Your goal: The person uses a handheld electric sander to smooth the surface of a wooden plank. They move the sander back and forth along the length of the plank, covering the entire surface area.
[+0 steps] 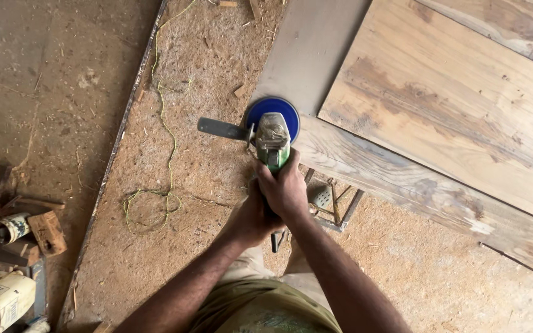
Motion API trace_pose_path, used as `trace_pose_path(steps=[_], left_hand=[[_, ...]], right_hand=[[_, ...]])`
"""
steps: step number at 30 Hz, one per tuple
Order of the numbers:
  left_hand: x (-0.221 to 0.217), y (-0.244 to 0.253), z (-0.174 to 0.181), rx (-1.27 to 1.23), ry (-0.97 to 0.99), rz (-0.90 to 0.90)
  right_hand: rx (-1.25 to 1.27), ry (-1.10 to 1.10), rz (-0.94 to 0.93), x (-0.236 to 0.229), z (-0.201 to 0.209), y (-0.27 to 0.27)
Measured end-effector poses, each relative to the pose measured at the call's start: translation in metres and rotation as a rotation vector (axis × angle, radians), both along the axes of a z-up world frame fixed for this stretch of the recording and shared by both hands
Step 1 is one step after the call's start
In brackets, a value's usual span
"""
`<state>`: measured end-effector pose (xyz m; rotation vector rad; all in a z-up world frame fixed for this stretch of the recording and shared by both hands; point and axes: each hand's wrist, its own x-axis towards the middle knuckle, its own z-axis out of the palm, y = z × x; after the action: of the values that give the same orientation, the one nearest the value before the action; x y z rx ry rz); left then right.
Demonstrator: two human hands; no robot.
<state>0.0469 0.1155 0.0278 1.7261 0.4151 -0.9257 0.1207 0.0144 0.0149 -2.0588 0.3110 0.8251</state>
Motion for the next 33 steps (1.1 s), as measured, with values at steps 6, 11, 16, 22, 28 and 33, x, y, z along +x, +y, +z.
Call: trace_pose_path(steps=[6, 11, 16, 22, 28, 33], left_hand=[[-0.023, -0.029, -0.024, -0.152, -0.471, -0.049], [-0.040, -0.041, -0.010, -0.147, -0.169, -0.024], [-0.029, -0.043, -0.010, -0.106, -0.244, -0.009], [-0.019, -0.043, -0.021, -0.166, -0.301, 0.035], [-0.030, -0.050, -0.016, -0.124, -0.317, 0.010], [-0.034, -0.070, -0.010, -0.194, -0.261, 0.022]], right_hand=[[-0.020, 0.053, -0.143, -0.025, 0.009, -0.033], [0.017, -0.027, -0.144, -0.044, 0.003, -0.049], [0.034, 0.028, -0.123, -0.037, -0.004, -0.049], [0.045, -0.134, -0.080, -0.022, -0.005, -0.049], [0.012, -0.042, -0.069, -0.029, 0.001, -0.053], [-0.001, -0.076, -0.157, -0.040, 0.007, -0.075]])
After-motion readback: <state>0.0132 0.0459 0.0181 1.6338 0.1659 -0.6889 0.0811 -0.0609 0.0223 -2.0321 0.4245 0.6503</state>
